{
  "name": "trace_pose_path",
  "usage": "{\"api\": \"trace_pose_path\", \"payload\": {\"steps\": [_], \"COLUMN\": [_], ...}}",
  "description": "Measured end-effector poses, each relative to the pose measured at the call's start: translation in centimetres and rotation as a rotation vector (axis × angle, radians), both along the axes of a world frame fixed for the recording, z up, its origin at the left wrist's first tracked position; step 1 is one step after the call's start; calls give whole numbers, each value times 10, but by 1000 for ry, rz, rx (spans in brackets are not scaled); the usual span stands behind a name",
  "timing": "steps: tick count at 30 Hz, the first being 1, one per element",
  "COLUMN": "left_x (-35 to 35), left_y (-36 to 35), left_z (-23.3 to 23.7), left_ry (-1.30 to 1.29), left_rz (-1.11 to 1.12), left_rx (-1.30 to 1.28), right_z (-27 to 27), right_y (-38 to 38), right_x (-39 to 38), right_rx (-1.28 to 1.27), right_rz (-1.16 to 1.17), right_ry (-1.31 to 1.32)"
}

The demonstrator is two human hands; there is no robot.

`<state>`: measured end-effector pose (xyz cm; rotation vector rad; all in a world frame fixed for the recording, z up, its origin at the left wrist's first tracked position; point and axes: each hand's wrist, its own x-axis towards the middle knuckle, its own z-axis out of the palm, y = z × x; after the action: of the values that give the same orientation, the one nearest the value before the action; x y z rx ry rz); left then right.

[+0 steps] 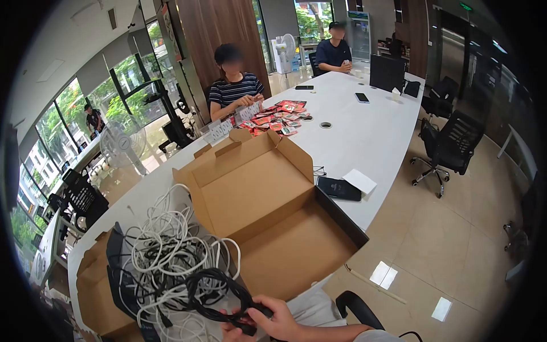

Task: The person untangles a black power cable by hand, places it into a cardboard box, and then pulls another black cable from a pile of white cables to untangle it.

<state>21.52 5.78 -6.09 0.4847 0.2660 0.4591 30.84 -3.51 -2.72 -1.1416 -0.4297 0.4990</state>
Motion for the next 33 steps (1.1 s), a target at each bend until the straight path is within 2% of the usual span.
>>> {"api": "trace_pose_path", "payload": {"steps": [1, 2, 3, 4, 8, 11, 14, 15, 17, 18, 21, 22, 23, 26, 29, 30, 33], "left_x": [3, 7, 11, 7, 16, 11, 1, -1, 2, 4, 8, 2, 3, 2, -2, 6, 17], "left_y": [4, 8, 11, 15, 20, 23, 31, 35, 33, 33, 41, 47, 47, 47, 48, 46, 45], "left_z": [2, 4, 4, -15, -14, -19, -30, -34, -33, -32, -17, -53, -49, -41, -33, -31, -38], "left_ry": [31, 62, 92, 99, 50, 97, 97, 108, 156, 180, 213, 204, 229, 320, 582, 595, 432], "left_rz": [-34, -64, -91, -100, -26, 14, -7, -24, 105, 167, 146, 188, 187, 196, 168, 390, 422], "left_rx": [-19, -41, -64, -93, 131, 230, 300, 309, 357, 383, 557, 643, 663, 739, 1015, 1226, 1214], "right_z": [9, 13, 11, -1, -30, -2, -1, -7, -15, -16, 8, 9, 10, 14, 7, 3, -3], "right_y": [3, 7, 9, 12, 19, 22, 27, 26, 26, 25, 33, 35, 36, 36, 34, 34, 29], "right_x": [-2, -2, -2, 1, 13, 8, 5, 3, -2, -3, -4, -6, -9, -9, -11, -9, 0], "right_rx": [-5, 21, -61, -22, 62, 24, 48, 14, -50, -6, 90, 101, 110, 144, 146, 111, 65], "right_rz": [-43, -86, -141, -85, 54, -24, 17, 25, 55, 96, 171, 177, 183, 195, 204, 190, 127], "right_ry": [32, -123, -293, -307, -327, -186, -45, -70, -119, -114, -95, -92, -87, -16, 183, 179, 190]}}
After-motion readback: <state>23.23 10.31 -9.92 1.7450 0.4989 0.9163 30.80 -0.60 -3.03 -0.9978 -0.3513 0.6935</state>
